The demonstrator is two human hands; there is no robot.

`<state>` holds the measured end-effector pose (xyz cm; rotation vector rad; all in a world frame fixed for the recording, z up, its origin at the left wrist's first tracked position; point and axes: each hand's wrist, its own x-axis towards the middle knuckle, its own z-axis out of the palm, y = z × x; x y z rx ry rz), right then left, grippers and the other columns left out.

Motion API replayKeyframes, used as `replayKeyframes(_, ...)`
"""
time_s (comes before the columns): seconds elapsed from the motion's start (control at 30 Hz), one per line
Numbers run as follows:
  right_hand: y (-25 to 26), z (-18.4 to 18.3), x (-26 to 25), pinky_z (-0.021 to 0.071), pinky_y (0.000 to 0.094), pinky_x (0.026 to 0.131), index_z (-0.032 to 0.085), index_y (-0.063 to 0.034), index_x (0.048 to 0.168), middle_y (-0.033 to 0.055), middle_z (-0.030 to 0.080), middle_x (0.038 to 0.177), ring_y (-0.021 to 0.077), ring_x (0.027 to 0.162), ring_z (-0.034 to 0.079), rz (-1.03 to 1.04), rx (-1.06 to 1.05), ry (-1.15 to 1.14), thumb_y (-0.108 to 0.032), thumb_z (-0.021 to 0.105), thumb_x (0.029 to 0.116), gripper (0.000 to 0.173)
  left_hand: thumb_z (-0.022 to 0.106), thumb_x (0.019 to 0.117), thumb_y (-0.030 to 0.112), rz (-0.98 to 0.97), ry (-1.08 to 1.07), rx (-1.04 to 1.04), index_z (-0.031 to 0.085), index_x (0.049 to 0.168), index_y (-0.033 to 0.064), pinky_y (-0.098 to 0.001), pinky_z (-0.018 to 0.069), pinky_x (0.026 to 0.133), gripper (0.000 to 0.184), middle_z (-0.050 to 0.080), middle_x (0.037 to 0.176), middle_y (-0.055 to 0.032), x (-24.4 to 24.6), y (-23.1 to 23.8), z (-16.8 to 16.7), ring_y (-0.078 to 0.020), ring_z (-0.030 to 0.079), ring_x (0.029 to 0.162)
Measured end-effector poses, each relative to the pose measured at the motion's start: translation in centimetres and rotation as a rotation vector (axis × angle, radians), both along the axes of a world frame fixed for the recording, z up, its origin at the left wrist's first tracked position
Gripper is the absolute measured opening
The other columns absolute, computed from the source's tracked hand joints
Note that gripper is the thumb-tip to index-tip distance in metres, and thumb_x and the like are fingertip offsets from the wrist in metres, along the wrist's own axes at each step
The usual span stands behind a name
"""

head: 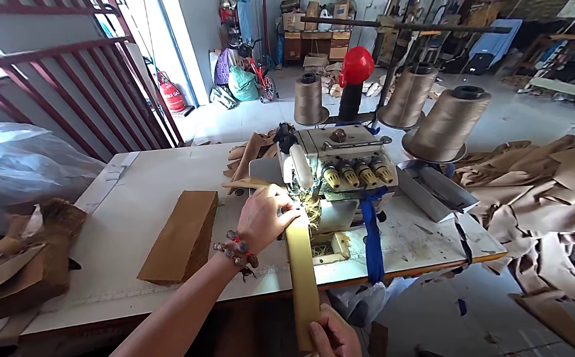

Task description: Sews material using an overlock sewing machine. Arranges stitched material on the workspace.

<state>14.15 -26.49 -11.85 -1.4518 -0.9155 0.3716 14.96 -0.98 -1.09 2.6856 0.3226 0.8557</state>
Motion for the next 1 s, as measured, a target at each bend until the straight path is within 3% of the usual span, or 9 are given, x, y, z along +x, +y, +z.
replayKeyframes(0.1,0.4,0.2,0.3,0.0512,0.0196,0.069,0.061,0.0053,0.084,0.0084,0.060,0.081,0.0067,0.077,0.060,-0.007,0.013,0.005,-0.002,0.053,0.0976,0.018,0.079,0.0881,0.030,0.033,-0.001,0.046,0.077,0.084,0.0109,-0.0492,0.0537,0.084,0.020,0.071,0.101,-0.0061,0.4,0.2,0.1,-0.0269,0.066,0.100)
replayKeyframes(0.3,1.6,0.0,0.5,0.0491,0.0184,0.064,0.060,0.0036,0.083,0.0056,0.058,0.077,0.0042,0.071,0.058,-0.025,0.002,0.017,-0.004,0.049,0.0998,0.021,0.076,0.0913,0.031,0.034,0.040,0.055,0.078,0.086,0.0134,-0.0501,0.0531,0.086,0.018,0.074,0.096,-0.0037,-0.2,-0.1,0.4,-0.0258,0.068,0.100)
replayKeyframes(0.43,3.9,-0.8,2.0,0.0493,0.0198,0.059,0.061,-0.0023,0.085,-0.0003,0.059,0.069,0.0027,0.063,0.058,-0.074,0.002,0.050,-0.009,0.046,0.1036,0.025,0.070,0.0948,0.038,0.008,0.103,0.011,0.080,0.094,0.0190,-0.0470,0.0542,0.090,0.021,0.076,0.101,0.0027,-1.1,-0.2,0.2,-0.0200,0.069,0.103)
replayKeyframes(0.63,9.0,-0.3,4.6,0.0467,0.0180,0.056,0.055,-0.0089,0.079,-0.0047,0.057,0.063,0.0006,0.057,0.055,-0.140,0.140,0.114,-0.013,0.045,0.1024,0.026,0.066,0.0944,0.044,-0.022,0.032,0.149,0.080,0.095,0.0201,-0.0480,0.0547,0.086,0.028,0.077,0.102,0.0028,-2.5,-0.8,-0.7,-0.0215,0.070,0.103)
replayKeyframes(0.7,10.3,0.6,5.3,0.0472,0.0190,0.056,0.055,-0.0083,0.080,-0.0041,0.057,0.063,0.0013,0.057,0.056,-0.144,0.177,0.123,-0.013,0.043,0.1029,0.026,0.064,0.0955,0.047,-0.007,0.109,0.184,0.080,0.104,0.0203,-0.0506,0.0535,0.093,0.032,0.077,0.107,0.0023,-2.6,-0.6,0.0,-0.0251,0.069,0.111)
replayKeyframes(0.77,11.3,1.3,5.7,0.0502,0.0200,0.057,0.057,-0.0066,0.082,-0.0032,0.058,0.065,0.0026,0.058,0.058,-0.135,0.217,0.171,-0.012,0.042,0.1035,0.027,0.062,0.0957,0.057,0.009,0.305,0.129,0.077,0.118,0.0221,-0.0533,0.0452,0.109,0.044,0.074,0.122,0.0030,-2.2,0.2,1.5,-0.0282,0.061,0.129)
replayKeyframes(0.83,11.6,1.7,6.0,0.0507,0.0198,0.058,0.057,-0.0077,0.079,-0.0039,0.059,0.066,0.0024,0.058,0.058,-0.114,0.243,0.206,-0.011,0.041,0.1037,0.030,0.065,0.0900,0.066,0.020,0.477,0.056,0.072,0.128,0.0237,-0.0563,0.0333,0.118,0.057,0.070,0.132,0.0017,-1.1,1.3,2.9,-0.0288,0.052,0.139)
replayKeyframes(0.9,11.4,1.4,6.1,0.0484,0.0189,0.056,0.057,-0.0079,0.076,-0.0031,0.060,0.067,0.0024,0.058,0.056,-0.079,0.244,0.201,-0.011,0.041,0.1038,0.032,0.069,0.0838,0.070,0.032,0.562,0.040,0.070,0.130,0.0227,-0.0588,0.0296,0.118,0.066,0.069,0.131,-0.0029,0.0,2.4,3.8,-0.0303,0.050,0.139)
replayKeyframes(1.0,10.6,0.5,6.0,0.0478,0.0175,0.055,0.057,-0.0079,0.078,-0.0037,0.059,0.065,0.0016,0.056,0.056,-0.044,0.224,0.186,-0.011,0.043,0.1042,0.030,0.074,0.0831,0.065,0.052,0.616,0.020,0.069,0.128,0.0166,-0.0621,0.0264,0.119,0.066,0.068,0.130,-0.0112,1.6,4.1,4.2,-0.0351,0.049,0.140)
